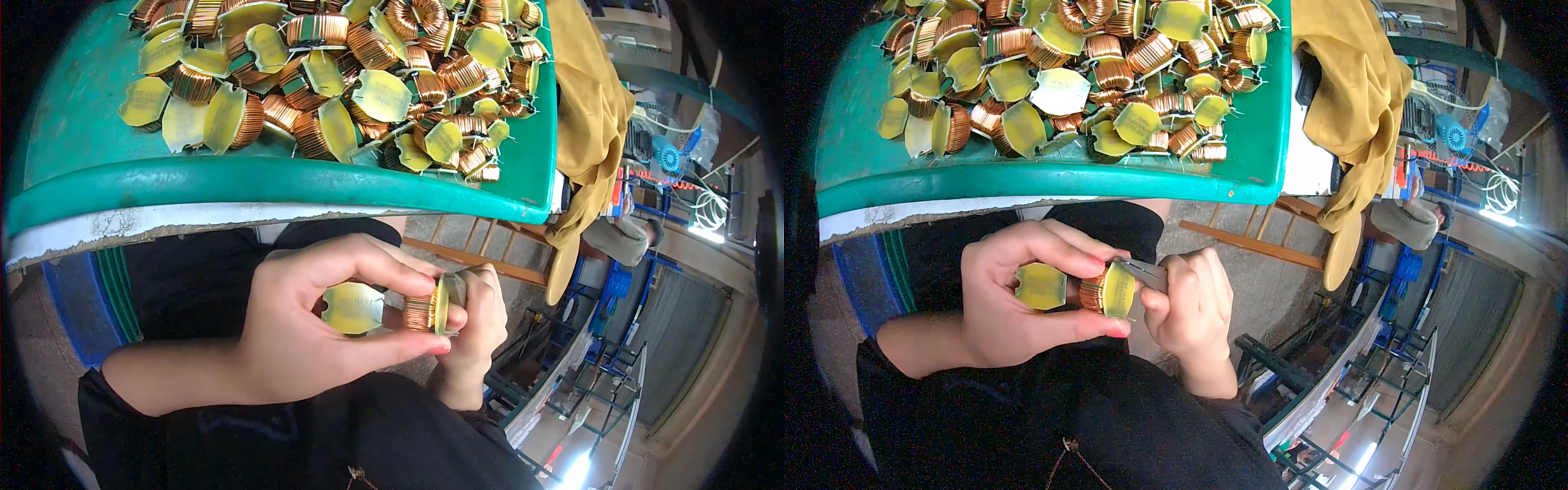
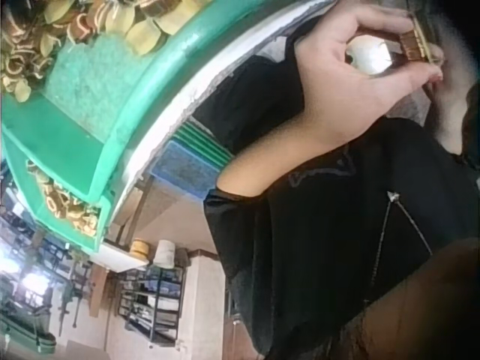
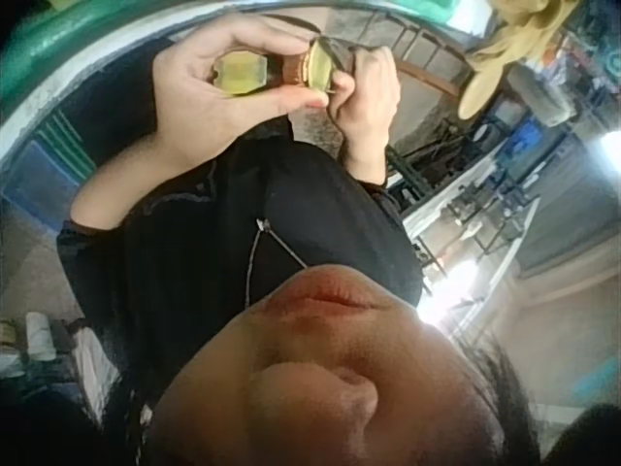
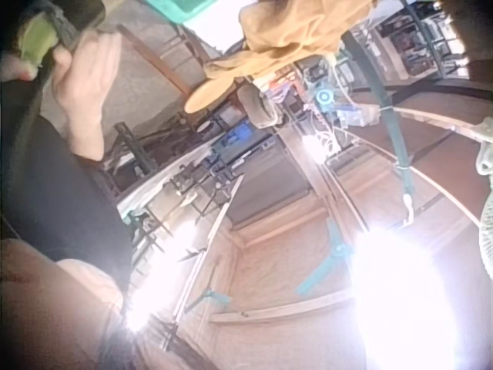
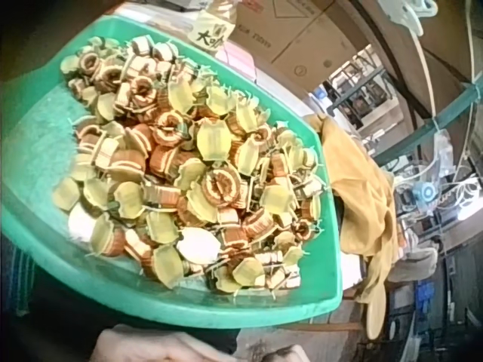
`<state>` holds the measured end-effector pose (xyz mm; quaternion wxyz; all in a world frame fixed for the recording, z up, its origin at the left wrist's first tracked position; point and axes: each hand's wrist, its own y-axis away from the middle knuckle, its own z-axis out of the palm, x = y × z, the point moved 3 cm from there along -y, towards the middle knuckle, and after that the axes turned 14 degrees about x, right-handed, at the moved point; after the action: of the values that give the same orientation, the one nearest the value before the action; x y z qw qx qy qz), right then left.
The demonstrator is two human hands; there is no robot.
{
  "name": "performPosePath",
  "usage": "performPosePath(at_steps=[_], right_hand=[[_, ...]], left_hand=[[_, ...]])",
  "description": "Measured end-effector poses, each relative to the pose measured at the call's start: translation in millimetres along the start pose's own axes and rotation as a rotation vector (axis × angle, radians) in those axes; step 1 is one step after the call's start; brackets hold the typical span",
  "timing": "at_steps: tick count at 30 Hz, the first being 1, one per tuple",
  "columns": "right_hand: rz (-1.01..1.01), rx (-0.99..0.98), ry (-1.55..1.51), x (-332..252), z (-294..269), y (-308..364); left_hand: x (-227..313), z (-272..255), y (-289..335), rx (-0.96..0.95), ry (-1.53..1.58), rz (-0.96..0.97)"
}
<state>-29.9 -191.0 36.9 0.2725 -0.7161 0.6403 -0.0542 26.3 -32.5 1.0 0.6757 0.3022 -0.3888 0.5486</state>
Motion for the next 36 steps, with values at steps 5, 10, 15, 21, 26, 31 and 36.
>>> performPosePath(at_steps=[5,10,15,21,26,31,36], right_hand=[[-0.01,-0.025,0.044,0,2,0],[0.212,0.142,-0.393,8,7,3],[0.122,0.124,-0.306,5,8,-3],[0.02,0.083,-0.188,1,7,-7],[0.014,-0.003,-0.071,4,9,-4],[0.03,-0.005,-0.222,10,11,-3],[0.307,0.186,-0.675,11,5,-1]], left_hand=[[-2,-2,1,0.021,0.009,0.014],[4,0,-5,-0.023,0.028,0.076],[5,0,-6,-0.006,0.036,0.105],[4,0,-5,-0.028,0.047,0.114],[-1,-3,-3,0.005,-0.009,0.101],[4,-2,-6,-0.028,0.013,0.086],[2,-2,-7,-0.018,0.023,0.128]])
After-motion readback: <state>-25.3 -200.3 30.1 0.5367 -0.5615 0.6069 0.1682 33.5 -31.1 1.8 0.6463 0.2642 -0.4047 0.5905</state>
